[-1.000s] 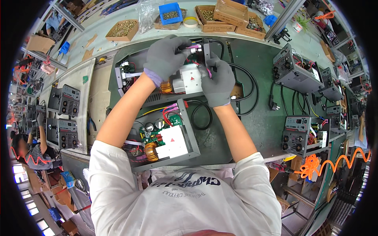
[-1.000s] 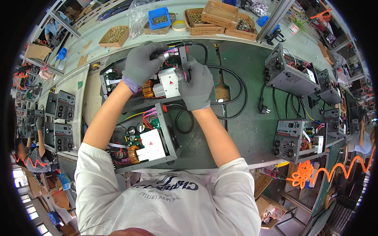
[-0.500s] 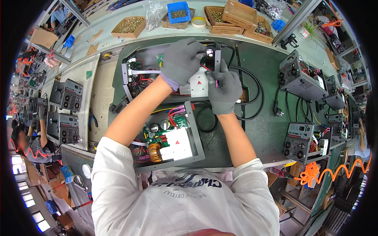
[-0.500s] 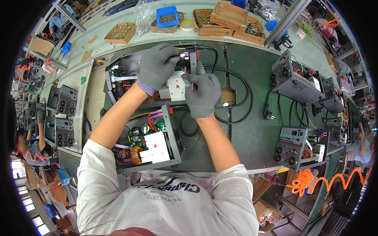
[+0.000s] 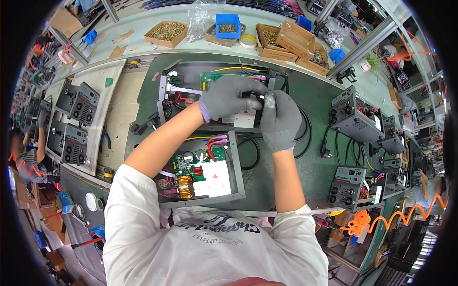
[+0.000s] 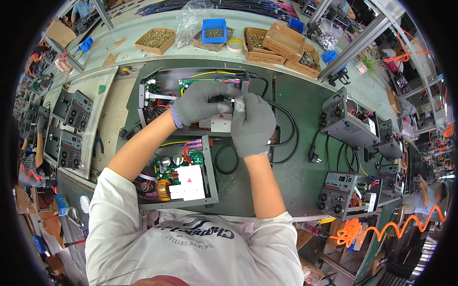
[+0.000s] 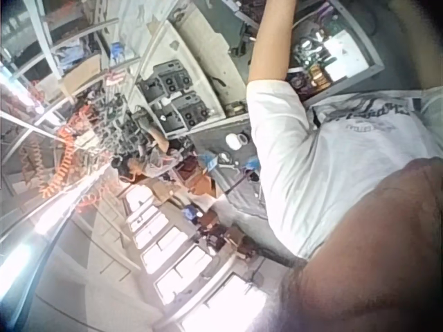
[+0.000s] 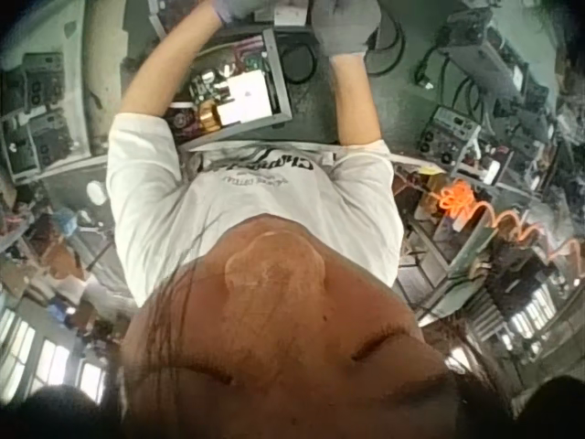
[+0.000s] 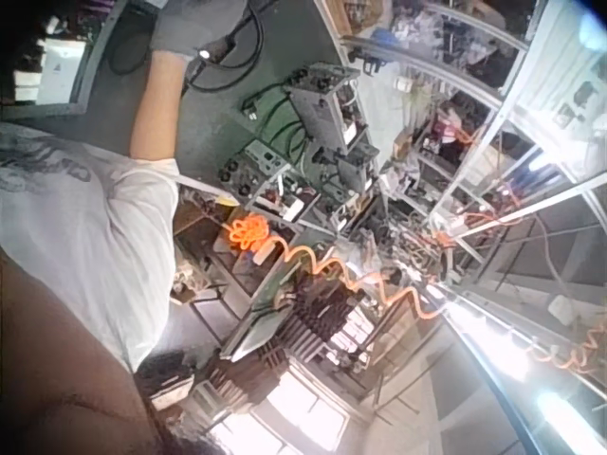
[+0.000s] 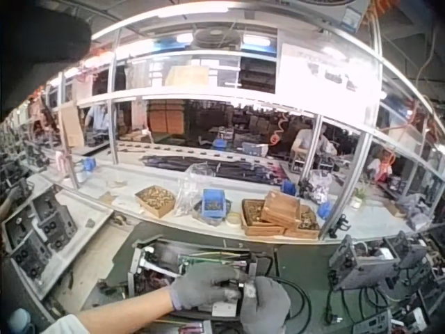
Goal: The person assembles an electronic device, likely a power supply unit, at a workbench. They use a power drill to secure screws, connect various colored wires to the circuit board, and organize the internal components. The person handles the device casing and internal parts, ensuring connections are secure before placing the unit on the table.
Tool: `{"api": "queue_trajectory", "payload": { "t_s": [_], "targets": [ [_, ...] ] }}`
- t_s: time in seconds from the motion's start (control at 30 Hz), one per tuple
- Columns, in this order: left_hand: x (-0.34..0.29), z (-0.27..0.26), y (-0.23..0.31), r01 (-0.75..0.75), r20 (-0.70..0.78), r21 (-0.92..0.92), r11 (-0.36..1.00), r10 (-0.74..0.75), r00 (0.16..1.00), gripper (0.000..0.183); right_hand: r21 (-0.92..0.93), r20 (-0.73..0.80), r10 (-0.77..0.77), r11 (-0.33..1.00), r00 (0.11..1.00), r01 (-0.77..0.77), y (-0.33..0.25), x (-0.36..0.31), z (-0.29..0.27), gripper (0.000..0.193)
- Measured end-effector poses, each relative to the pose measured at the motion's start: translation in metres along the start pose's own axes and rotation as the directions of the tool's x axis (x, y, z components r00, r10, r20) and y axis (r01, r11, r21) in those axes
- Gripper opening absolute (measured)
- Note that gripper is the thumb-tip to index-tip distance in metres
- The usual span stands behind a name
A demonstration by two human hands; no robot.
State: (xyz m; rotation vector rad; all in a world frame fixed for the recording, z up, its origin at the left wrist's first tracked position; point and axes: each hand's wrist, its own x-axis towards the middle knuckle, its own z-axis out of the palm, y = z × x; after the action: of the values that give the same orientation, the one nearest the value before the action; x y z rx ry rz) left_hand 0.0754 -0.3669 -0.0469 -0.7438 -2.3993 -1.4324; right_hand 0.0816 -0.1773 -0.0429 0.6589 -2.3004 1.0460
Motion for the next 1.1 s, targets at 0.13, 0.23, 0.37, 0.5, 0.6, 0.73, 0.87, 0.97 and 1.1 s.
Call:
{"api": "queue_trajectory", "payload": {
  "t_s": [0.13,0.23,0.37,0.5,0.6,0.73,0.87,0.97,1.1],
  "targets": [
    [-0.003,0.004,0.004,0.186,-0.053,-0.091,0.978,-0.192,0.980,0.022,0.164,0.140,0.117,0.976,0.983,-0.140,0.009,0.005,0.003,0.015],
    [0.000,0.004,0.004,0.136,-0.089,0.024,0.990,-0.134,0.987,0.022,0.226,0.024,0.054,0.972,0.998,-0.058,0.022,0.005,0.012,0.015],
    [0.001,0.009,0.001,0.150,-0.124,0.113,0.982,-0.136,0.983,0.025,0.362,-0.134,-0.076,0.924,0.988,0.120,0.031,0.013,0.020,0.010],
    [0.000,0.008,0.006,0.213,-0.098,0.007,0.977,-0.211,0.972,0.030,0.228,-0.019,-0.039,0.973,0.999,0.042,0.020,0.012,0.012,0.010],
    [0.002,0.009,0.001,0.191,-0.139,-0.123,0.974,-0.207,0.968,0.029,0.178,-0.049,-0.019,0.984,0.999,0.027,0.019,0.012,0.015,0.012],
    [0.004,0.011,-0.002,0.244,-0.160,-0.009,0.970,-0.242,0.957,0.026,0.247,-0.132,0.039,0.969,0.990,-0.005,0.024,0.016,0.021,0.022],
    [0.008,0.008,0.004,0.283,-0.147,0.120,0.952,-0.265,0.953,0.022,0.277,-0.201,-0.019,0.958,0.979,0.075,0.040,0.019,0.038,0.046],
    [0.015,0.003,0.006,0.315,-0.111,0.238,0.919,-0.297,0.948,0.022,0.304,0.031,0.057,0.951,0.998,-0.064,0.050,0.015,0.037,0.060],
    [0.028,-0.002,0.004,0.322,-0.151,0.433,0.842,-0.285,0.947,0.018,0.224,0.090,0.119,0.965,0.989,-0.137,0.042,0.016,0.032,0.061]
  ]
}}
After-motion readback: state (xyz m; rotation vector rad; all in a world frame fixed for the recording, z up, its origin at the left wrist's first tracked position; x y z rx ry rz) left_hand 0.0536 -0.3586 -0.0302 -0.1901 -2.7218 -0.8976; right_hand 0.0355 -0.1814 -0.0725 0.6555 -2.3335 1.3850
